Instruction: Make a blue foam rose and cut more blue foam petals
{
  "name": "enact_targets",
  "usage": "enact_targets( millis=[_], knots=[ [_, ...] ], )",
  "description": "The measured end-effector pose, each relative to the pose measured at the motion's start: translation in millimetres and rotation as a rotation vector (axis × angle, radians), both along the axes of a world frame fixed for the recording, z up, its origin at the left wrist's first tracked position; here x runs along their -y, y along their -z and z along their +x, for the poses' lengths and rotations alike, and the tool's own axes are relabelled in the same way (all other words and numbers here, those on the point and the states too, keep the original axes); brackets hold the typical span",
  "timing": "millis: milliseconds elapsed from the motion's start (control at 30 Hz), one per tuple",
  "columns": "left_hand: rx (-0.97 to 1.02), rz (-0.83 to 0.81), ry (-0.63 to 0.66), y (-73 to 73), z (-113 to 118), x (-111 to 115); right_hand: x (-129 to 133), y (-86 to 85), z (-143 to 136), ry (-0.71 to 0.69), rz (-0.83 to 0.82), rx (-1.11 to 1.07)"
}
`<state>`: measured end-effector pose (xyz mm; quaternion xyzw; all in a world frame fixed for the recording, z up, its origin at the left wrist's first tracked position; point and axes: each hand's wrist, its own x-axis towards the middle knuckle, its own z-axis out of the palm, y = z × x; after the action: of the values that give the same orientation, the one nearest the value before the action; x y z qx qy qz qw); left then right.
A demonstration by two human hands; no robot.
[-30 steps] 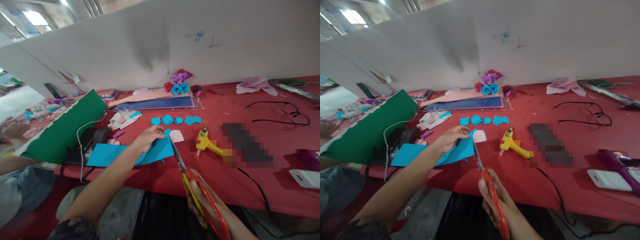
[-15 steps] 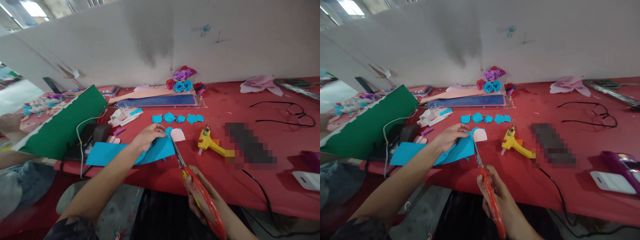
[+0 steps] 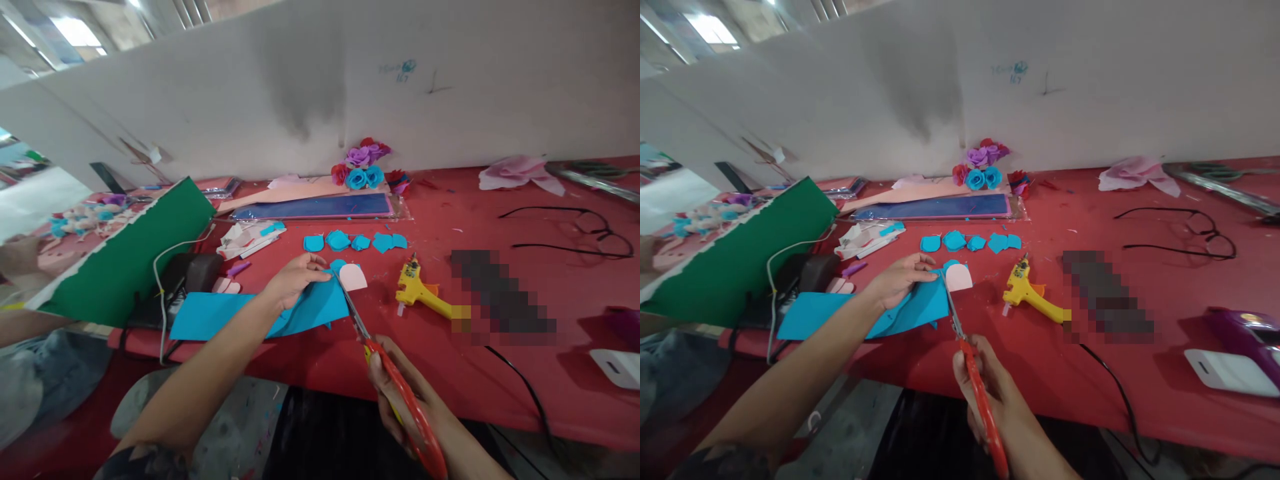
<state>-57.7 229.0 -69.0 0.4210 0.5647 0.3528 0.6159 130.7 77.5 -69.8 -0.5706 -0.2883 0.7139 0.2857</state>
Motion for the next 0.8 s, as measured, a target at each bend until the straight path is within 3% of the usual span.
enact_targets(
  millis=[100, 367, 567, 667, 800],
  knots=[
    [0.001, -0.006, 0.032, 0.2, -1, 1, -1, -1.0, 0, -0.03, -0.017, -0.02],
    [0.005, -0.017, 0.001, 5.1, -2, 3, -4, 13.6, -2, 0.069, -0.071, -0.156],
    [-0.069, 0.026, 0.023, 17.8, -2, 7, -4, 18.0, -2, -0.025, -0.068, -0.107],
    [-0.268, 0.092, 0.036, 7.6, -3, 9, -3, 17.1, -1, -0.054, -0.098, -0.064],
    [-0.764, 0.414, 0.041, -27.6, -8, 3, 8, 18.1, 1, -0.035, -0.173, -0.042]
  ],
)
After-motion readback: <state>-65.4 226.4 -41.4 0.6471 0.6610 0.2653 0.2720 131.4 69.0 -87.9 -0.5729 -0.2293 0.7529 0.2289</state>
